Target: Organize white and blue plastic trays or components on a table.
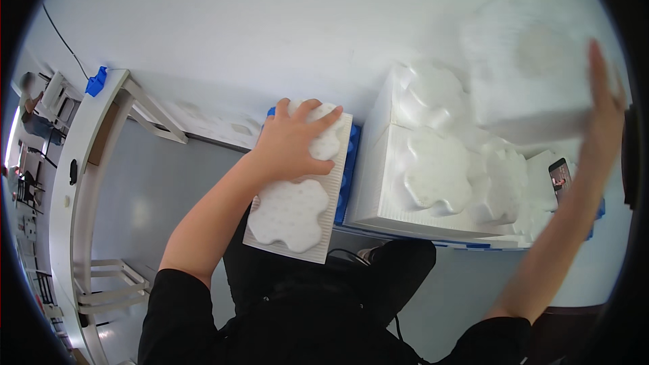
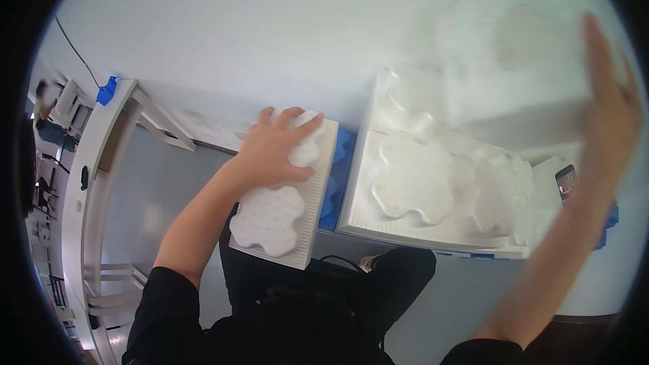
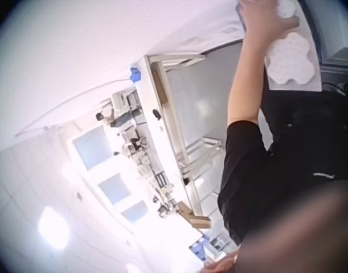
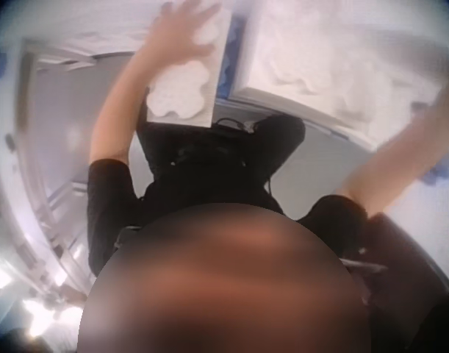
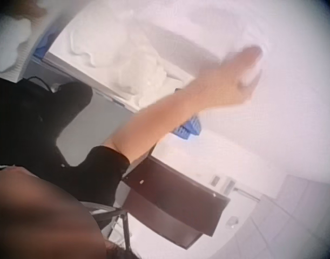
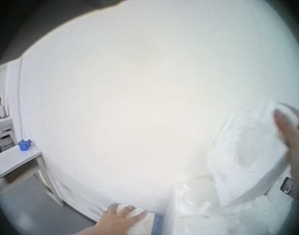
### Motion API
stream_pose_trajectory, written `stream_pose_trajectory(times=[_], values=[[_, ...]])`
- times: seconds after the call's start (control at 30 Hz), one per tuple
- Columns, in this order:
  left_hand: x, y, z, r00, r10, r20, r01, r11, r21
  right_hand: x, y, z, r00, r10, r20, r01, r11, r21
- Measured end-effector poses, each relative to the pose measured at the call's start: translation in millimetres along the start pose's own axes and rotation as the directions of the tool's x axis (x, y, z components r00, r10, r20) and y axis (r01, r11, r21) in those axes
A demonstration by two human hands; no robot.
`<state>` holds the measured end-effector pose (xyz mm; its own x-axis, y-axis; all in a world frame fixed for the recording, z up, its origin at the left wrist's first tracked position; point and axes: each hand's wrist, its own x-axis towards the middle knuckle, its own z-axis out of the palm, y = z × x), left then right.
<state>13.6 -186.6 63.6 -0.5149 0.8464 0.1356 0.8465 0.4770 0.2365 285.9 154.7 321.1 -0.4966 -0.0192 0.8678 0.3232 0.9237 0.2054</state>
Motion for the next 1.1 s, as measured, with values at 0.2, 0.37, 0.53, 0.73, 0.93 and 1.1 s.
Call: stream_pose_trajectory(times=[0.2,0.37,0.53,0.73,0.93,1.1], values=[[-4.7,-2.2,-2.1,0.999,-0.033,0.030,0.034,0.998,-0.043,15.5,-133.1,110.2,0.833,0.548,0.077,-0.553,0.830,0.077],[-6.3,-3.2,-0.9,1.000,-0.016,-0.014,0.015,0.999,-0.051,21.4,-150.6,116.3,0.809,0.564,0.166,-0.576,0.817,0.032],[-4.7,-3.7,-0.4,1.000,-0.027,-0.013,0.027,0.998,-0.054,3.8,-172.5,130.9,0.917,0.396,0.049,-0.386,0.912,-0.140],[-23.2,2.3,-17.3,0.996,-0.026,-0.085,0.022,0.999,-0.047,-9.7,-151.5,123.6,0.822,0.519,0.235,-0.527,0.849,-0.031],[-76.3,-0.8,-87.4,0.894,-0.350,-0.279,0.335,0.937,-0.103,-83.5,-234.4,35.1,0.975,0.220,-0.015,-0.206,0.931,0.301],[-100.3,13.9,-151.0,0.796,-0.527,-0.297,0.243,0.728,-0.641,-187.1,-366.1,-46.4,0.992,-0.004,0.129,-0.079,0.774,0.628]])
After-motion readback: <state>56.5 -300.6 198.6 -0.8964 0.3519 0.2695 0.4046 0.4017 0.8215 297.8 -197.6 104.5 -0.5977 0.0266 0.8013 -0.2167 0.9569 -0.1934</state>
